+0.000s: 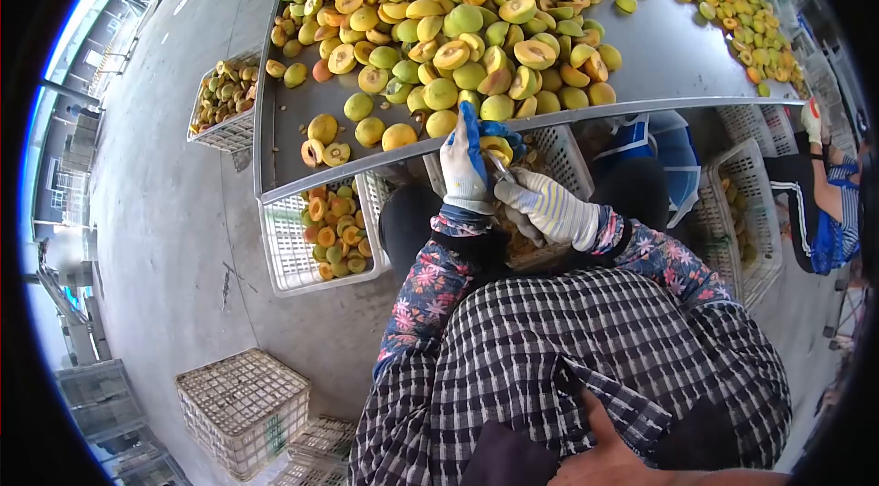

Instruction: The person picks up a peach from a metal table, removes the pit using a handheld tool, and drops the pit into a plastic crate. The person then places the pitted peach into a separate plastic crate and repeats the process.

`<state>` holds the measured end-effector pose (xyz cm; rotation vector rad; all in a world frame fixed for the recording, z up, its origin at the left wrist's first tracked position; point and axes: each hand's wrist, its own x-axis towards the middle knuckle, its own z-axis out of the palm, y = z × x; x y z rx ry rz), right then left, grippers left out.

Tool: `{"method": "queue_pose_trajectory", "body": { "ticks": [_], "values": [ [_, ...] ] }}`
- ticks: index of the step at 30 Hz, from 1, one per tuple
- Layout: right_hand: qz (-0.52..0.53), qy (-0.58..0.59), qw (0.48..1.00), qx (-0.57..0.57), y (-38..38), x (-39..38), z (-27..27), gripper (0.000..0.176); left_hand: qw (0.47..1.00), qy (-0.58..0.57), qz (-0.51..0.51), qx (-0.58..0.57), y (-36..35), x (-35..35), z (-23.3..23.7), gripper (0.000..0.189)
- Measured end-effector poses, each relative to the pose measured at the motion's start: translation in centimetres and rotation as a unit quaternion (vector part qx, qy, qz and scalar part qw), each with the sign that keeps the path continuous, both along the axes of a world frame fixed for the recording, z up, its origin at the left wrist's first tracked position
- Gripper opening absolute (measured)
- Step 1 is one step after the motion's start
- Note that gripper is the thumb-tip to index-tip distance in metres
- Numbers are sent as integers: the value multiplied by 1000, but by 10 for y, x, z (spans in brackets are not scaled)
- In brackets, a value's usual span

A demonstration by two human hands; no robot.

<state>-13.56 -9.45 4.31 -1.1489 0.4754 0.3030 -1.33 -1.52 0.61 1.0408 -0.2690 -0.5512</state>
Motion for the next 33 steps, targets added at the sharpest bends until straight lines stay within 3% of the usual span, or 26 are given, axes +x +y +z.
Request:
{"method": "queue_pose_trajectory", "body": {
  "ticks": [2,5,6,9,11,12,13,15,16,17,20,23,25,27,29,32,33],
  "values": [
    [6,-20,999,-26,-2,0,0,18,989,143,-20,-35,-2,2,0,50],
    [-36,-123,987,-97,-7,-5,-11,21,978,189,42,-78,-1,11,-14,47],
    [-40,-105,990,-89,-12,-8,7,25,953,255,16,-161,4,23,-20,44],
    [69,-26,978,-192,-40,-14,28,35,959,259,38,-105,40,20,-10,41],
    [75,-132,931,-332,-58,-29,-25,36,955,238,95,-148,73,31,-13,44],
    [146,-137,864,-463,-62,-34,-13,37,969,180,126,-116,97,44,-29,43],
    [181,-144,825,-515,-66,-39,-13,35,978,99,182,-34,123,52,-30,46],
    [192,-74,798,-567,-65,-48,-21,36,931,-20,328,160,171,73,-50,42],
    [203,-59,789,-577,-60,-48,-18,37,894,-89,340,279,204,96,-82,40],
    [215,-43,779,-587,-56,-47,-11,37,838,-153,345,394,216,105,-76,38],
    [203,-66,791,-574,-49,-45,-16,39,781,-257,377,426,231,125,-63,32],
    [217,-66,797,-560,-44,-38,-16,39,752,-311,333,476,223,175,-58,37],
    [234,-64,775,-583,-45,-34,-16,39,702,-346,255,568,209,207,-54,45],
    [243,-82,735,-628,-45,-37,-22,38,699,-263,157,646,187,238,-58,64],
    [244,-81,734,-628,-46,-40,-25,42,683,-259,92,677,168,260,-68,71],
    [255,-53,736,-625,-42,-43,-20,48,578,-223,-19,785,127,239,-33,80],
    [260,-46,739,-619,-42,-43,-19,49,581,-223,-18,783,118,236,-32,80]
  ]
}}
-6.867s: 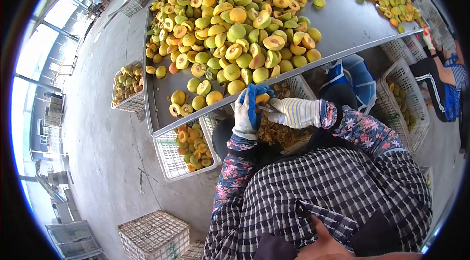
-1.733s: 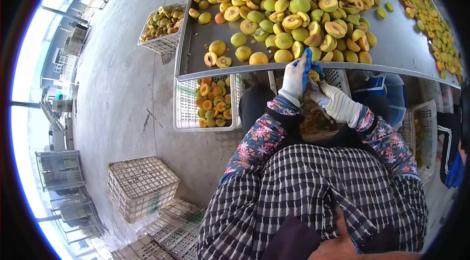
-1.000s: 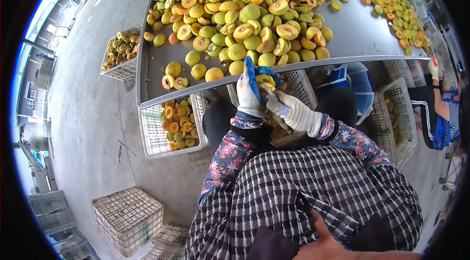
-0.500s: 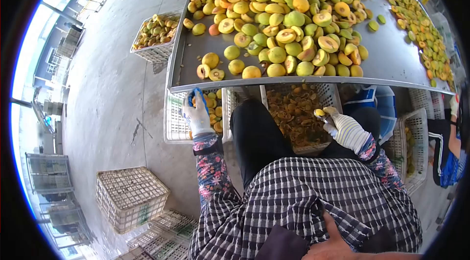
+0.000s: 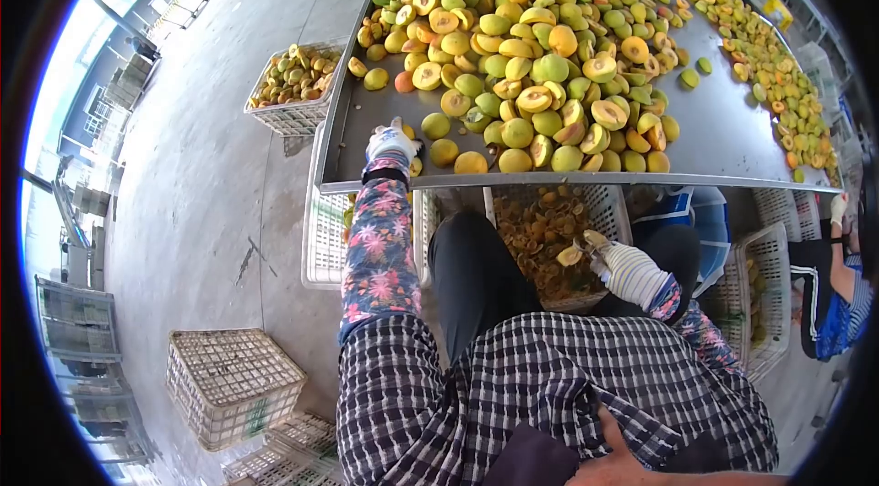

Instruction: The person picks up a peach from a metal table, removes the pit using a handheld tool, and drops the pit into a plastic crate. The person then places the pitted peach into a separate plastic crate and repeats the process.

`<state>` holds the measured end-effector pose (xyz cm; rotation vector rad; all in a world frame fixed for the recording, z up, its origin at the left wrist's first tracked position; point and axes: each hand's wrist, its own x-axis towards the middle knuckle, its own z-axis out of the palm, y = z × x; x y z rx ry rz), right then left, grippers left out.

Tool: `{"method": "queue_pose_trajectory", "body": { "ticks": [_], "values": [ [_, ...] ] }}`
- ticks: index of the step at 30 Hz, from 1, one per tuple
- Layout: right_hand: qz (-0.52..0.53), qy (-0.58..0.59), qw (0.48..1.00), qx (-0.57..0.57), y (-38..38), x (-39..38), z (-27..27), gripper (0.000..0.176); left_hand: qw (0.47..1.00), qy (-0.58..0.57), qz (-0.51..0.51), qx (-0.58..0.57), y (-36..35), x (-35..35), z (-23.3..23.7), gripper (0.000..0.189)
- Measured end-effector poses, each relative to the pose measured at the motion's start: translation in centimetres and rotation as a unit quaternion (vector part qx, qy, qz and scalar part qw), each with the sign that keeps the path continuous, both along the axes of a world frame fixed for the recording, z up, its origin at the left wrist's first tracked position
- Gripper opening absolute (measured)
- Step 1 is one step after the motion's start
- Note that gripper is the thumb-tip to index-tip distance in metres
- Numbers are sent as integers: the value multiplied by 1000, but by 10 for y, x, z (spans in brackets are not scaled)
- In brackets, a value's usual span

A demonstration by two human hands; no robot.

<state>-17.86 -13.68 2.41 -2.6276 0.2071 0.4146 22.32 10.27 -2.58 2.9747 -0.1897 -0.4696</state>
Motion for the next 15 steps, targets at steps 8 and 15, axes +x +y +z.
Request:
{"method": "queue_pose_trajectory", "body": {
  "ticks": [8,15],
  "values": [
    [9,-39,997,67,1,6,-8,48,914,-5,-20,-405,-7,3,-29,57],
    [-28,-65,992,101,4,23,17,35,332,324,8,-886,-33,-98,37,49]
  ]
}}
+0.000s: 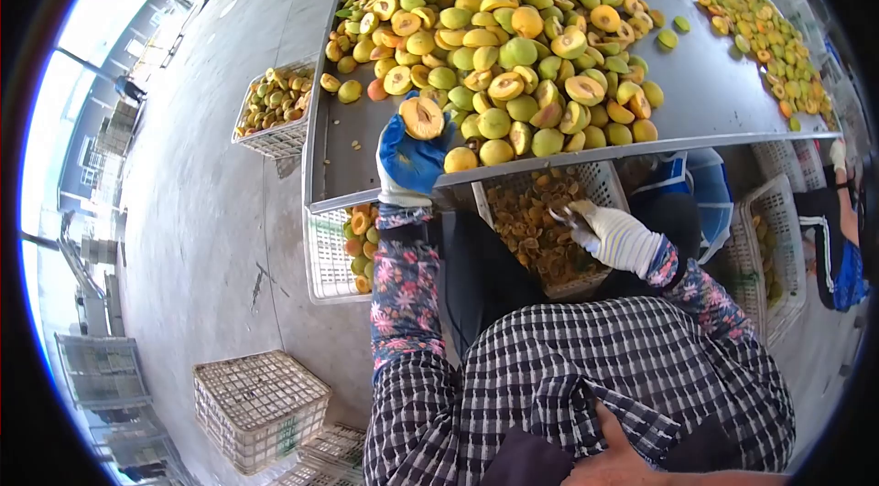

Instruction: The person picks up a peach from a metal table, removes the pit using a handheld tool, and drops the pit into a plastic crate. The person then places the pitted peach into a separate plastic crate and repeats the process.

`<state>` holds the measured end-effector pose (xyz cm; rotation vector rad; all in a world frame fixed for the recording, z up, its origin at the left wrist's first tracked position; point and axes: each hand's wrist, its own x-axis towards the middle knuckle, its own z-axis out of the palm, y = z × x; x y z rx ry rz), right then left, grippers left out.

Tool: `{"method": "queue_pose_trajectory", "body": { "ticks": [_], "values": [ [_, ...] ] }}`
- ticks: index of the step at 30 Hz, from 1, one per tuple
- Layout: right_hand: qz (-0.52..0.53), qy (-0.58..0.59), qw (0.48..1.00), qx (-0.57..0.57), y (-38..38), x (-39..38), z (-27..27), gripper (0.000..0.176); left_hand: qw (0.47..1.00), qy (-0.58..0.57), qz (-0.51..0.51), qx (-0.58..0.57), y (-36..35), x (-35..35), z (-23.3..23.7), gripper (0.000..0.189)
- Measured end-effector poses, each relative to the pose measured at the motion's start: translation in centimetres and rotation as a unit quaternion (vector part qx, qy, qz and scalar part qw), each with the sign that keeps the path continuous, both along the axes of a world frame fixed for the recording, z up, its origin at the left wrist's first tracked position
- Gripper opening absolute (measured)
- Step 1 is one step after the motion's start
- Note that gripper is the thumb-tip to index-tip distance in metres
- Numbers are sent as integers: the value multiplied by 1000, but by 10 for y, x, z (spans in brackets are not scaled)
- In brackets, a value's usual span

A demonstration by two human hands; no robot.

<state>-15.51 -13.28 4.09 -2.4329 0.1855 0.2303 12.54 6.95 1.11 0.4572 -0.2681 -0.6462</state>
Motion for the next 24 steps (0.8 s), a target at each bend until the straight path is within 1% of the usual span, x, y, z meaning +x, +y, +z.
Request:
{"method": "queue_pose_trajectory", "body": {
  "ticks": [1,2,3,5,6,9,10,11,12,15,16,17,18,19,20,23,24],
  "values": [
    [-11,0,1000,6,1,5,7,35,998,42,-26,-40,-8,-16,6,53],
    [-10,-48,999,18,1,8,7,32,993,76,-72,-62,-15,-19,-5,59],
    [-22,-70,997,24,1,12,7,29,993,105,-45,-28,-25,-33,-2,64],
    [-16,-154,987,36,3,21,10,29,993,101,-26,54,-42,-60,-5,66],
    [-22,-180,983,33,4,25,11,30,990,119,-5,76,-52,-75,2,66],
    [-35,-243,969,20,8,36,9,32,994,71,-4,84,-69,-100,-2,64],
    [-40,-256,966,14,9,39,8,33,994,71,-29,81,-70,-105,-2,61],
    [-43,-269,962,10,10,41,8,33,971,-139,22,192,-71,-106,-7,61],
    [-47,-272,961,-20,11,41,13,33,891,-341,73,291,-73,-105,-14,61],
    [-64,-283,955,-66,11,46,1,32,840,-411,122,332,-78,-114,-22,50],
    [-70,-288,951,-88,14,46,0,32,913,-296,95,266,-81,-120,-22,41],
    [-67,-292,950,-89,15,44,-2,32,970,-150,43,188,-81,-126,-12,45],
    [-63,-296,949,-90,17,43,-6,32,995,11,13,103,-82,-131,-1,49],
    [-59,-301,947,-91,18,44,-12,32,990,-21,29,137,-82,-134,3,54],
    [-48,-276,956,-89,20,48,-15,32,983,-54,44,169,-81,-137,5,60],
    [-33,-257,957,-129,19,38,-9,31,955,-145,77,246,-75,-144,18,64],
    [-7,-242,959,-148,17,36,-9,30,954,-146,59,255,-72,-140,15,64]
  ]
}}
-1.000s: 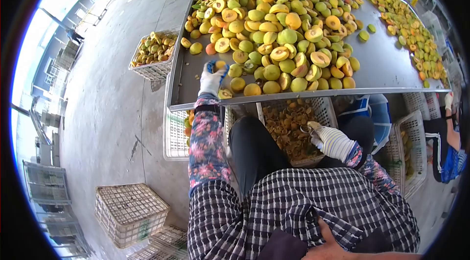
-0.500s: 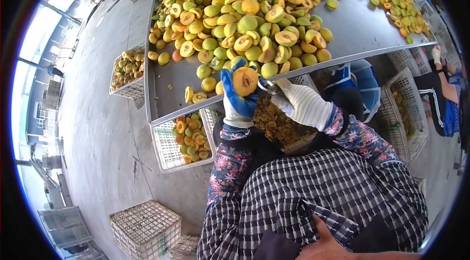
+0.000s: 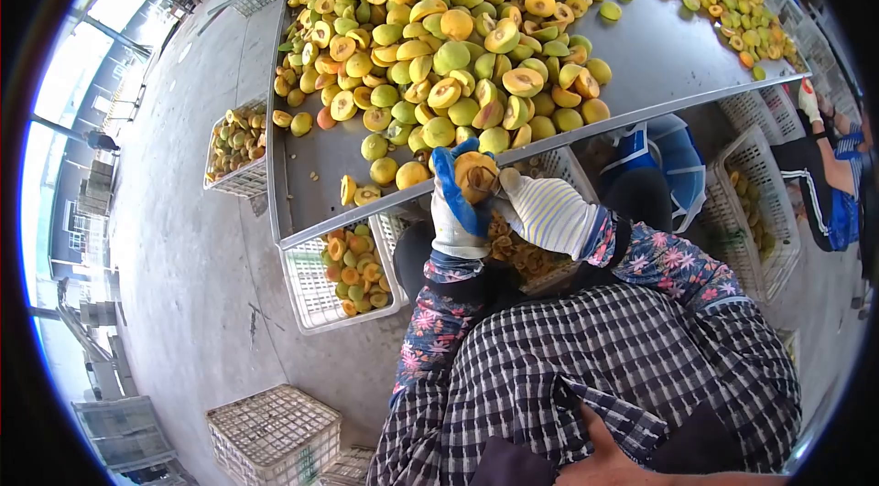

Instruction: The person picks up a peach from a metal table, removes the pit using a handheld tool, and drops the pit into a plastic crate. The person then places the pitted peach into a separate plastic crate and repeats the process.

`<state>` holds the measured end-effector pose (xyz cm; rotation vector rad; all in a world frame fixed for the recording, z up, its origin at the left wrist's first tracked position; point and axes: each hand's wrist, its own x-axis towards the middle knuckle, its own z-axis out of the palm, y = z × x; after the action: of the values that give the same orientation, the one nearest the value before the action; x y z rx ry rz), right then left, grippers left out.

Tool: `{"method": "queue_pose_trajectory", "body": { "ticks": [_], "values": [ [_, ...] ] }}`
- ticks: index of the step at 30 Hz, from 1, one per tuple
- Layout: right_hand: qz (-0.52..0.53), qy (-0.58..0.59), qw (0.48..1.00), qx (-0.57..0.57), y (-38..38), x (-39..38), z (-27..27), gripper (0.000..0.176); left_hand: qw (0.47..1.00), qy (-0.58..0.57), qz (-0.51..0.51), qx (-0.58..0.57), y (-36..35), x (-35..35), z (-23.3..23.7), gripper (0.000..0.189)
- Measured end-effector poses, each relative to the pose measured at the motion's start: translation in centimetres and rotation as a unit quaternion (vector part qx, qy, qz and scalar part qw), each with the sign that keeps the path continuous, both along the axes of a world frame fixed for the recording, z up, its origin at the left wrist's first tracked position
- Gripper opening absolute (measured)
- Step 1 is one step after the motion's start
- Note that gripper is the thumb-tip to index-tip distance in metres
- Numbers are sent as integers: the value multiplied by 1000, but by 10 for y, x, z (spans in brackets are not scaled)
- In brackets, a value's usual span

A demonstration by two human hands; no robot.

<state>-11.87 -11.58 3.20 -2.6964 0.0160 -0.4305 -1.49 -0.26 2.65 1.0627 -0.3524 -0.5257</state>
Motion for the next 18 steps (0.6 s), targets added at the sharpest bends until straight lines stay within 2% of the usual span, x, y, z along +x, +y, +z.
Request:
{"method": "queue_pose_trajectory", "body": {
  "ticks": [4,6,7,9,10,11,13,14,17,18],
  "values": [
    [11,81,997,-6,-5,-4,1,28,994,-69,-19,78,5,5,-8,63],
    [27,88,996,13,-9,-4,-4,25,999,-11,-36,32,2,11,-24,50],
    [36,86,994,58,-12,-4,-6,25,996,62,-55,-29,2,18,-37,40],
    [54,80,984,151,-18,-1,-12,26,991,78,-60,-88,0,20,-41,36],
    [70,37,981,179,-21,2,-20,34,995,20,-46,-87,-2,15,-43,35],
    [72,54,984,153,-22,3,-16,35,995,-39,-32,-88,-5,10,-41,35],
    [76,91,987,107,-20,1,-5,36,997,-63,-29,-46,-3,9,-37,42],
    [60,155,984,66,-19,0,7,38,994,-93,-56,17,1,19,-38,44],
    [102,165,978,72,-24,-1,-11,37,968,-198,-101,113,9,26,-37,50],
    [101,147,980,89,-22,-2,-22,34,977,-146,-125,95,7,27,-35,50]
  ]
}}
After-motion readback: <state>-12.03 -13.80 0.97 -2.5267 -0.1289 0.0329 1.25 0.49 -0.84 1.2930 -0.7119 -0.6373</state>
